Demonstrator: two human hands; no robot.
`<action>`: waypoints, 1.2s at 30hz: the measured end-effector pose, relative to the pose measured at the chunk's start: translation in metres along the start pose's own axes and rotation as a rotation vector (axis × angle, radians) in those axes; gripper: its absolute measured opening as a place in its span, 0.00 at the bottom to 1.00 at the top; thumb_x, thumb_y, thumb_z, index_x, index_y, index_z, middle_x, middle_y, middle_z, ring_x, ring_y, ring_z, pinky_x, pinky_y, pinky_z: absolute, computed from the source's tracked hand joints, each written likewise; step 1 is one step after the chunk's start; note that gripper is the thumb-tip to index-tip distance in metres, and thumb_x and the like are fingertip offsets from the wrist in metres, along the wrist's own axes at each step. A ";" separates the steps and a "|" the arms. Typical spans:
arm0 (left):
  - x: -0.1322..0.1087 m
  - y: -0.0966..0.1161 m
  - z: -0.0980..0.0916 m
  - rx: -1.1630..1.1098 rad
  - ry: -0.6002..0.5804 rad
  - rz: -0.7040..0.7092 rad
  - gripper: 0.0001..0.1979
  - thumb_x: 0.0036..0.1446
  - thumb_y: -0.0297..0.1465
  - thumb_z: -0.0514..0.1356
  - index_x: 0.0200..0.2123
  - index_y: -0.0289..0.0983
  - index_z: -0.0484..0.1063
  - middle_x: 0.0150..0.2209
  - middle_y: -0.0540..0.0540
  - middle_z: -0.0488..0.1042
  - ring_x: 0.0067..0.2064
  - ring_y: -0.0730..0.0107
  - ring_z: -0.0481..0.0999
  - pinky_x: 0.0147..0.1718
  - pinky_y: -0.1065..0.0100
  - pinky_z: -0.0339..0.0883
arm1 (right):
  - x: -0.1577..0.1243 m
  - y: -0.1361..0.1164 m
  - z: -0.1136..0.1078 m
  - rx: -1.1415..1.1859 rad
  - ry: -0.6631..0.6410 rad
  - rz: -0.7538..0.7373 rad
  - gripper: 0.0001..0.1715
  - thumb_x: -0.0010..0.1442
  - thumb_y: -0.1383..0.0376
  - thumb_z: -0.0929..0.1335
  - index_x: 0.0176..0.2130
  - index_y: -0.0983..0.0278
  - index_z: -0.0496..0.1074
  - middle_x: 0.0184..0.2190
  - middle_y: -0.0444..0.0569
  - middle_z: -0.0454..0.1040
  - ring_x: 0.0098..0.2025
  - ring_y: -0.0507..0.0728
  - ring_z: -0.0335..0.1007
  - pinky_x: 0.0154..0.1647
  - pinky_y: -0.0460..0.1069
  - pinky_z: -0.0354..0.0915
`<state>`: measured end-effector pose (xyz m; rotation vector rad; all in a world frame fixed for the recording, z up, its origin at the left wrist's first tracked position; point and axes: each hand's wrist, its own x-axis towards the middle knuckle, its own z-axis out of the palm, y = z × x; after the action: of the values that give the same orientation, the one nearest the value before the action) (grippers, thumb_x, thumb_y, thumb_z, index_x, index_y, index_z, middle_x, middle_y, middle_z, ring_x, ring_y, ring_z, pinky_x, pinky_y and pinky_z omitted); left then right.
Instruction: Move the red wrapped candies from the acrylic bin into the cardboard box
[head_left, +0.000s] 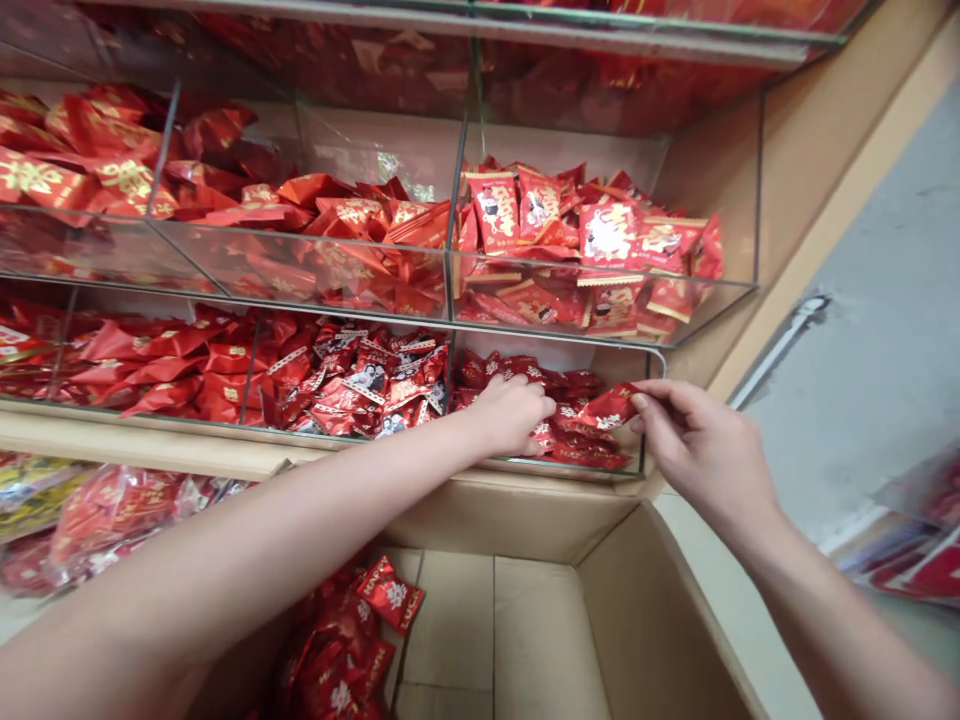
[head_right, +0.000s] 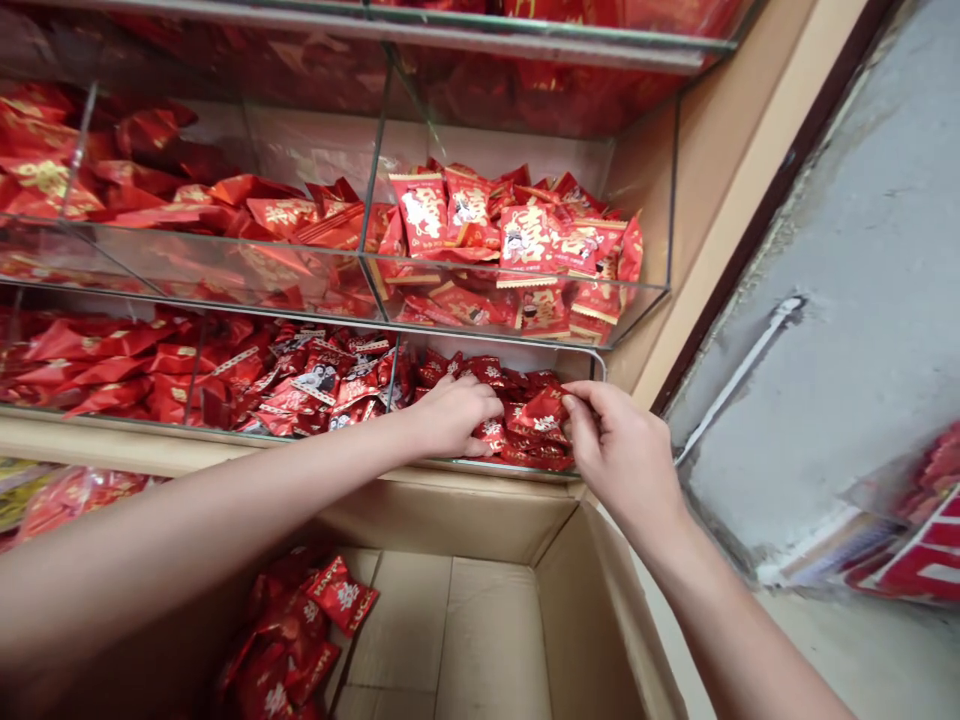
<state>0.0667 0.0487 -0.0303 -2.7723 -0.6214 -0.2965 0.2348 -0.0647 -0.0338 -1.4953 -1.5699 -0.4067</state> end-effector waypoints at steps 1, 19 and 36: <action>0.001 0.000 0.001 0.001 -0.001 0.007 0.16 0.42 0.40 0.61 0.33 0.37 0.70 0.35 0.43 0.70 0.41 0.56 0.66 0.39 0.55 0.59 | 0.000 0.001 0.000 0.000 -0.003 0.000 0.10 0.55 0.63 0.62 0.37 0.63 0.68 0.25 0.46 0.73 0.26 0.52 0.70 0.30 0.47 0.64; 0.013 -0.019 0.009 -0.098 -0.077 -0.001 0.11 0.51 0.29 0.51 0.31 0.34 0.72 0.32 0.41 0.74 0.35 0.65 0.71 0.36 0.68 0.63 | 0.015 -0.022 0.034 -0.047 -0.179 -0.303 0.11 0.56 0.68 0.60 0.35 0.66 0.70 0.31 0.50 0.74 0.33 0.53 0.69 0.35 0.47 0.63; -0.008 -0.017 -0.023 -0.313 -0.105 0.049 0.19 0.43 0.22 0.53 0.43 0.36 0.65 0.36 0.48 0.72 0.36 0.72 0.70 0.32 0.75 0.61 | 0.023 -0.021 0.025 -0.285 -0.499 -0.359 0.13 0.56 0.67 0.59 0.35 0.60 0.72 0.32 0.46 0.75 0.34 0.54 0.69 0.33 0.46 0.61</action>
<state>0.0491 0.0534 -0.0069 -3.1150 -0.5734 -0.2586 0.2088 -0.0358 -0.0226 -1.6096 -2.2702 -0.5016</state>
